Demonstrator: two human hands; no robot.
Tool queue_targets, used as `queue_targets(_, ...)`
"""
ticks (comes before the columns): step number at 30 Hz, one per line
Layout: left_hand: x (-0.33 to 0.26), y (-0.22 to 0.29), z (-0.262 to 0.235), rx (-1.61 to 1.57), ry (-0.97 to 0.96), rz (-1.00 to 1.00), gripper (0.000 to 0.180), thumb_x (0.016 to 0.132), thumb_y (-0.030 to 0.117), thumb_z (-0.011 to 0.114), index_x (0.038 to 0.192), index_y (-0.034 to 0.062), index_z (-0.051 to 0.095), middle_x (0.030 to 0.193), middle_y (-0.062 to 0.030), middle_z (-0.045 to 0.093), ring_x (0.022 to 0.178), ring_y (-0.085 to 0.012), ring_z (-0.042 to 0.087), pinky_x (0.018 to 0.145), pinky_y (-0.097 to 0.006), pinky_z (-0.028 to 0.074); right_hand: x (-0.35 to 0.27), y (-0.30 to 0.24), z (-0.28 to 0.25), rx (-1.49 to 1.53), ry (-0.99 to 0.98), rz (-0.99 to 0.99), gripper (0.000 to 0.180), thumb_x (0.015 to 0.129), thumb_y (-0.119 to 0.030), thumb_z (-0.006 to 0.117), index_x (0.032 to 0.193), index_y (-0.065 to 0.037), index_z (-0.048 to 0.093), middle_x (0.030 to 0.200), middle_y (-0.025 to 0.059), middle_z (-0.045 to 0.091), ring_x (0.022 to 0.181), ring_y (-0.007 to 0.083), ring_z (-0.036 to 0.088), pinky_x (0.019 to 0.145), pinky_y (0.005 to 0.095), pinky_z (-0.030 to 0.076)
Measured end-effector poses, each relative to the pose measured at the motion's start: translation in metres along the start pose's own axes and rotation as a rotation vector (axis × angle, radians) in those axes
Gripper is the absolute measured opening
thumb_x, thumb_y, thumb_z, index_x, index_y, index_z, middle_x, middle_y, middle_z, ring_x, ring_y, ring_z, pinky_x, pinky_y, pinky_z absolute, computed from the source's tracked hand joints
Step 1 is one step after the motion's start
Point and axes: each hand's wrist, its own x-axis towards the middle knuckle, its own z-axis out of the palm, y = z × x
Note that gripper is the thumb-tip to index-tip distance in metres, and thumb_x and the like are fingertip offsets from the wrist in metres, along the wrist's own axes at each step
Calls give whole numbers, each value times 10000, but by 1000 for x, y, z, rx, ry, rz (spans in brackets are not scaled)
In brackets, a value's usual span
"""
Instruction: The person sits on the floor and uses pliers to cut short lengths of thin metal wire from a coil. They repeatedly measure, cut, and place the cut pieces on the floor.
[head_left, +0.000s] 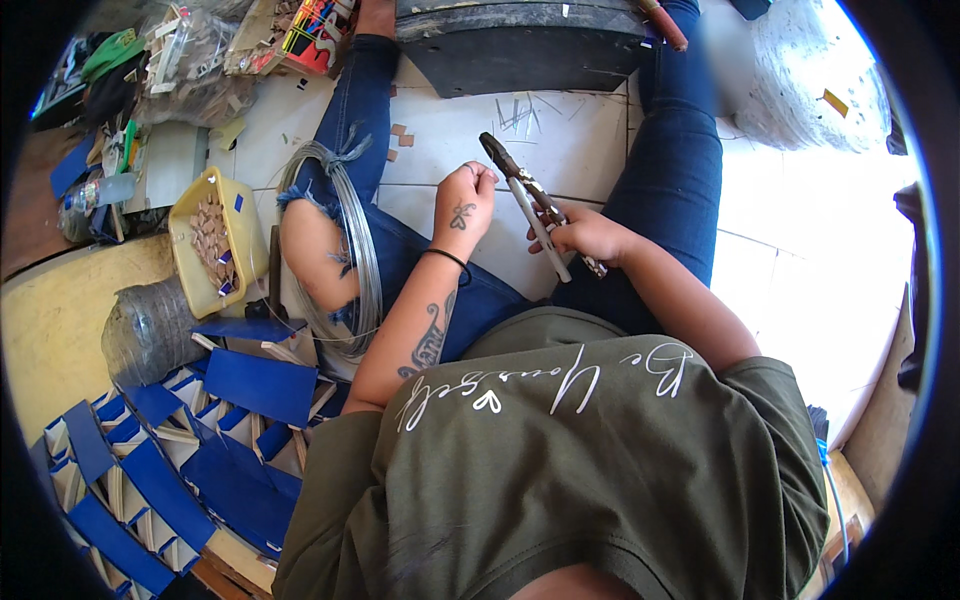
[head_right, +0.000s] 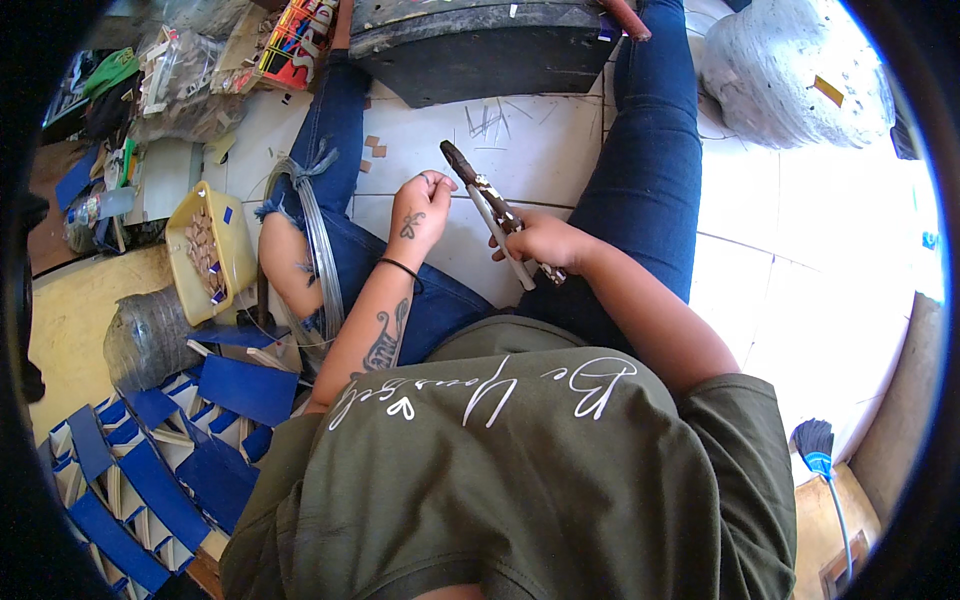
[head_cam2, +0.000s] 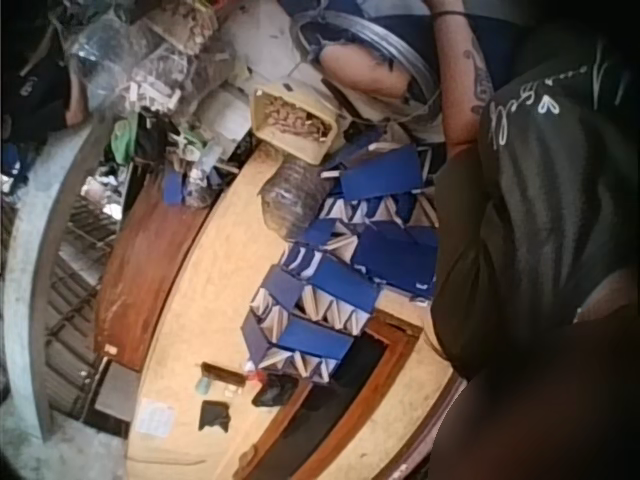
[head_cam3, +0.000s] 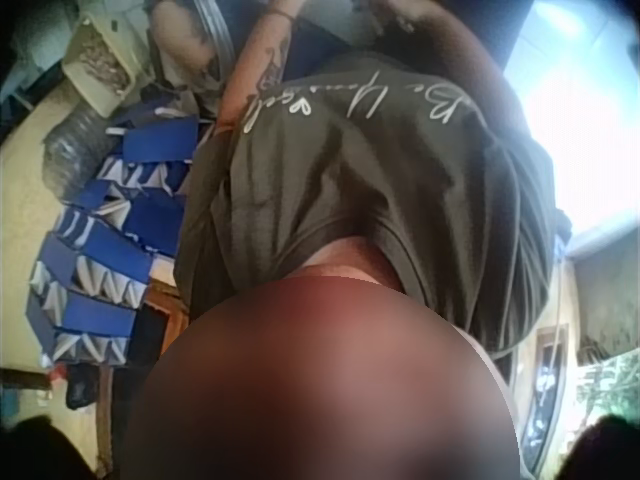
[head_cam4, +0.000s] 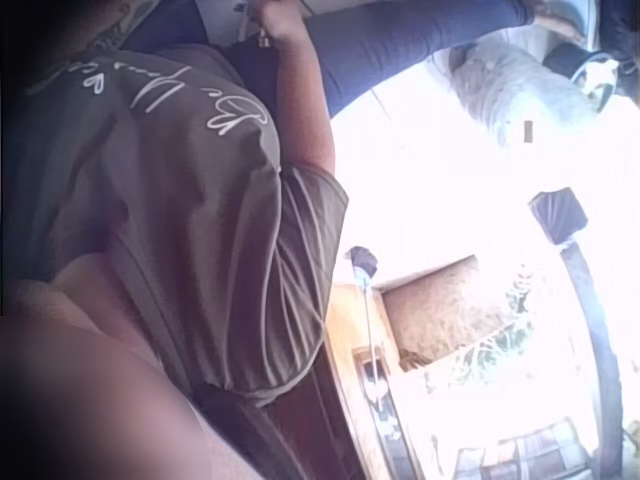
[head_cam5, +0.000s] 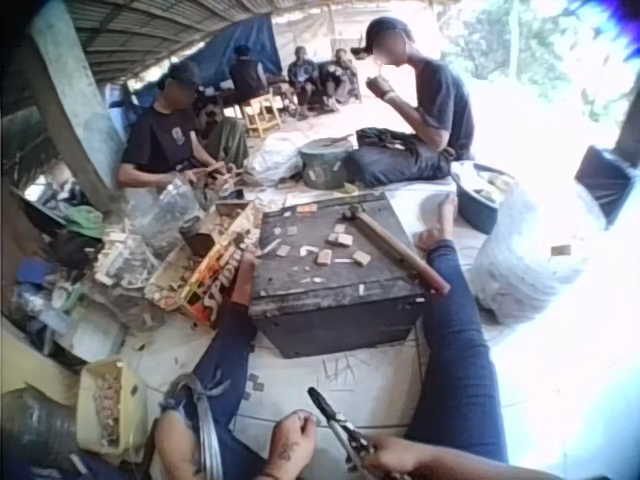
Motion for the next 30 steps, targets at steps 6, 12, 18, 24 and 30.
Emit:
queue_targets(6, 1, -2, 0, 89, -23, 106, 191, 869, 149, 469, 816, 20, 600, 544, -61, 546, 478, -147, 500, 503, -295, 398, 6, 3, 3, 44, 16, 89, 284, 719, -66, 458, 983, 27, 502, 902, 134, 585, 879, 226, 608, 725, 301, 471)
queue_targets(12, -17, 6, -20, 348, -136, 144, 222, 852, 165, 454, 831, -3, 598, 674, -167, 604, 651, -298, 599, 632, -364, 461, 13, 5, 1, 75, 279, 96, 275, 692, -123, 521, 921, 30, 525, 774, 117, 587, 719, 210, 608, 654, 310, 474)
queue_targets(18, -17, 0, -6, 278, -78, 115, 194, 819, 137, 480, 785, -4, 610, 743, -178, 623, 701, -321, 608, 665, -358, 473, 21, 3, 2, -13, 355, 88, 290, 684, -119, 513, 934, 29, 498, 714, 114, 557, 615, 192, 562, 580, 316, 458)
queue_targets(24, -16, -10, 4, 279, -60, 119, 191, 811, 128, 477, 776, 0, 614, 740, -182, 621, 709, -328, 605, 664, -366, 473, 28, 7, 4, -100, 418, 155, 267, 682, -109, 512, 911, 26, 484, 680, 119, 537, 572, 193, 539, 529, 313, 444)
queue_targets(30, -13, -11, 5, 259, -77, 93, 188, 801, 135, 501, 766, -24, 595, 752, -227, 594, 745, -389, 573, 673, -426, 459, 33, 9, 0, -142, 416, 191, 266, 674, -132, 516, 868, 48, 492, 655, 145, 551, 547, 222, 543, 519, 334, 447)
